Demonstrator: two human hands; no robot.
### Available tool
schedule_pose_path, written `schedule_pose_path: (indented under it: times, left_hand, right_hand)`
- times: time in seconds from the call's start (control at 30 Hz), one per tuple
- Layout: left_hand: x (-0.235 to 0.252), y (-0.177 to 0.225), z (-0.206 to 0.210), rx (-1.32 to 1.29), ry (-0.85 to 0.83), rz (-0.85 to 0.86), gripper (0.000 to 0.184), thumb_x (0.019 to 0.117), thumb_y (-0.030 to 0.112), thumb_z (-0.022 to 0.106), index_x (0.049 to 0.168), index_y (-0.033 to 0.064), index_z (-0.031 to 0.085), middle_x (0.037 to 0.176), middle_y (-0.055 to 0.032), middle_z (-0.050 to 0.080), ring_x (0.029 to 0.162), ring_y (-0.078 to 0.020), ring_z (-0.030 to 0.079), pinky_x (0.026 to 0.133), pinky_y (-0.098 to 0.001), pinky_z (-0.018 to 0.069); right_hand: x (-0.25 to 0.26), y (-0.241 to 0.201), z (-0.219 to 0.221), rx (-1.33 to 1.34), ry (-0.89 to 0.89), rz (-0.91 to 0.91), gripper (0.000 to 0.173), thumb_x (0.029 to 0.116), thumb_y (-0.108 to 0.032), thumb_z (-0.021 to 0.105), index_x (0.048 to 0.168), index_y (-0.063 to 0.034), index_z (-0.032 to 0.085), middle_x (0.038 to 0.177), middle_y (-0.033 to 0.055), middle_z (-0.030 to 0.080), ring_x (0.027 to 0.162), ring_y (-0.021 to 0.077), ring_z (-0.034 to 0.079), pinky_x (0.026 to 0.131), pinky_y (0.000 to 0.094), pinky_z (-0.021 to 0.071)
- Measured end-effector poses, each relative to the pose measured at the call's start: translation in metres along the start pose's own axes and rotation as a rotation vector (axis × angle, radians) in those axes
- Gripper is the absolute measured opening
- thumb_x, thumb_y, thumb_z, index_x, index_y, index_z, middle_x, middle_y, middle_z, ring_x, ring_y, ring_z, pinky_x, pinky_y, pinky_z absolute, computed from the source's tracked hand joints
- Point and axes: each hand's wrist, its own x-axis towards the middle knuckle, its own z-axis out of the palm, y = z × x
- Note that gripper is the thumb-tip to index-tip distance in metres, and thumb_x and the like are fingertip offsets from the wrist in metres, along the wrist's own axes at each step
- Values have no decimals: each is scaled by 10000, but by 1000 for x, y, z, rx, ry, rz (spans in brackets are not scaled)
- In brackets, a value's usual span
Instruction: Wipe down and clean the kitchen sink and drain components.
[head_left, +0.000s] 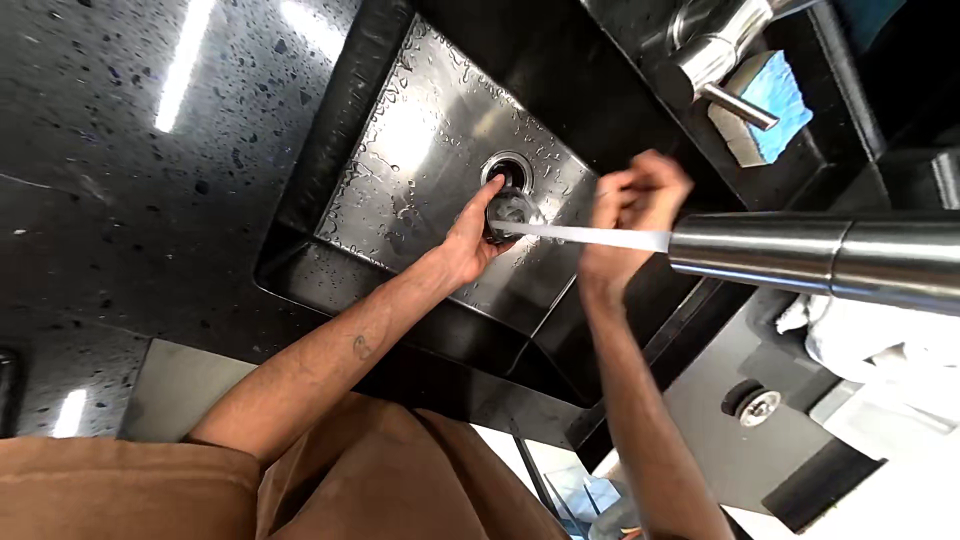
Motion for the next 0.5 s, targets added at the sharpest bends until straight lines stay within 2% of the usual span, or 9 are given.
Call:
schedule_pose_path:
  times: [0.07,0.1,0.2,0.27,0.33,0.37,0.43,0.47,0.5]
  left_hand:
    - [10,-2,-6,34,107,-35,687,960,617,575,1448,140,498,1343,-135,605,1169,-271,634,946,-433,555]
    - [15,-2,-8,69,144,-46,704,958,637,561,1440,127,498,1320,-143,604,1146,-268,629,928,-430,548]
    - [17,-4,-9,183,206,-53,669,1005,612,501,1420,87,508,1283,-173,614,1139,-286,621,925,-485,537]
    - [20,4,-12,221,221,-78,525,1030,579,439,1189,108,609,1009,-108,661,895,-230,656,755,-444,557]
    - [24,18,-18,249,135,-151,491,1035,568,409,1079,126,618,900,-74,654,786,-197,650,681,-401,553]
    - [27,19,-18,279,118,-180,473,1033,563,419,1049,132,613,873,-65,647,752,-187,641,652,-381,547]
    - [34,21,-15,299,87,-192,463,1027,555,455,1129,129,604,933,-78,636,779,-192,628,661,-374,537]
    - [38,21,-11,295,79,-161,458,1026,541,473,1169,127,606,952,-80,645,795,-192,635,672,-375,542]
    - [41,20,-6,308,79,-112,444,1022,532,479,1162,130,603,918,-66,644,762,-174,632,638,-353,538]
  right_hand:
    - [-33,15,20,-86,-218,-95,237,1030,-115,575,1227,3,636,1120,123,677,1028,187,657,914,353,550]
    - [-45,22,31,-117,-336,-95,256,1051,-169,553,1217,-24,684,1181,140,690,1132,249,639,1009,440,504]
    - [-69,36,59,-218,-522,-100,473,1111,-393,393,1222,-44,692,1185,160,703,1174,325,638,1078,581,419]
    - [-68,43,74,-210,-514,-168,521,1115,-408,346,1340,-45,645,1288,148,680,1287,306,593,1189,612,293]
    - [-66,50,80,-299,-521,-217,519,1114,-389,351,1448,-65,582,1472,126,588,1433,294,485,1242,638,166]
    - [-68,48,79,-381,-509,-204,458,1106,-356,409,1388,-78,639,1424,117,630,1391,298,531,1228,653,190]
    - [-62,36,75,-508,-476,-169,282,1056,-279,548,1131,-103,754,1123,109,749,1138,310,679,1162,644,321]
    - [-54,31,73,-519,-490,-153,226,1029,-235,582,1073,-98,756,1046,128,744,1077,330,684,1148,627,339]
    - [-46,33,73,-490,-492,-145,215,1009,-210,600,1102,-92,754,1089,135,731,1108,329,664,1159,602,329]
